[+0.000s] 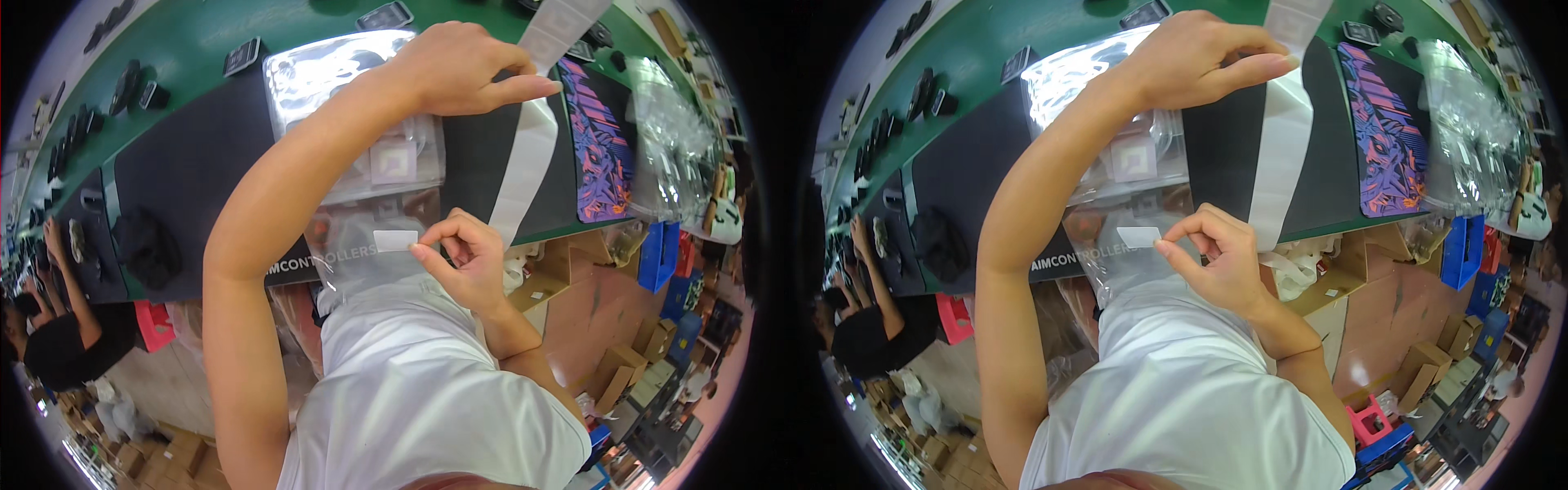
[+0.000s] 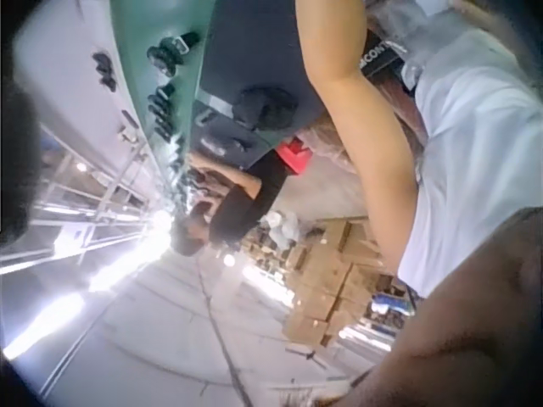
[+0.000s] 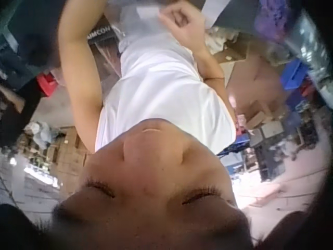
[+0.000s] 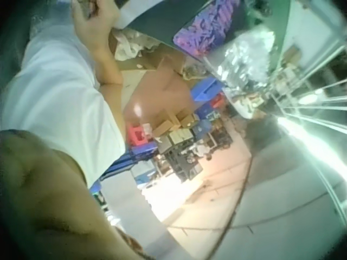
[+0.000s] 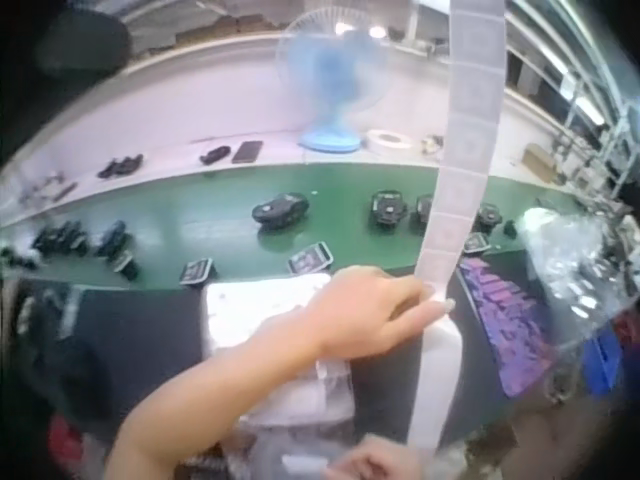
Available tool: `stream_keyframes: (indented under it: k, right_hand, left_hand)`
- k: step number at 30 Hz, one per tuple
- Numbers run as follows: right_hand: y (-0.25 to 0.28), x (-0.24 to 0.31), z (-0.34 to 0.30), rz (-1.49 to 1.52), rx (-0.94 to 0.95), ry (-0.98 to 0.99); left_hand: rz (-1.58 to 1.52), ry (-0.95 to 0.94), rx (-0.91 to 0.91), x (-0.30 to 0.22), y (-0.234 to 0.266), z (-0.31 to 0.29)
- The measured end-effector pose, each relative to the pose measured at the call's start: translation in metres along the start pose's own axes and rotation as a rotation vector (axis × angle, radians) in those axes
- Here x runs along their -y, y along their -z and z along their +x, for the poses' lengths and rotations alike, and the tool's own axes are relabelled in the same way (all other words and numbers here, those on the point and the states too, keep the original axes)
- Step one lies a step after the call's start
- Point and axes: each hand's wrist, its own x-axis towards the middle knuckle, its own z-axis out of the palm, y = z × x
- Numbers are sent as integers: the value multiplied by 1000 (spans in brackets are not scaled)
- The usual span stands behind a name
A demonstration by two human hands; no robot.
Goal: Applying adhesive labels to plastic packaging trays for computer mice on an assembly line.
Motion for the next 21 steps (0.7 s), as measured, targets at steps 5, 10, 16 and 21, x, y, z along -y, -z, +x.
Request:
stream_keyframes:
  k: [5, 10, 16, 21]
  right_hand:
    - [-4, -14, -9, 1, -28, -75]
    - [-4, -21, -8, -21, -6, -127]
    - [-9, -25, -5, -85, -34, -92]
    - [-23, -35, -10, -139, -162, -14]
  left_hand:
    - [-73, 7, 6, -3, 9, 0]
    - [-72, 25, 30, -6, 6, 3]
    - [-75, 11, -5, -6, 7, -1]
    - [-76, 35, 16, -5, 5, -2]
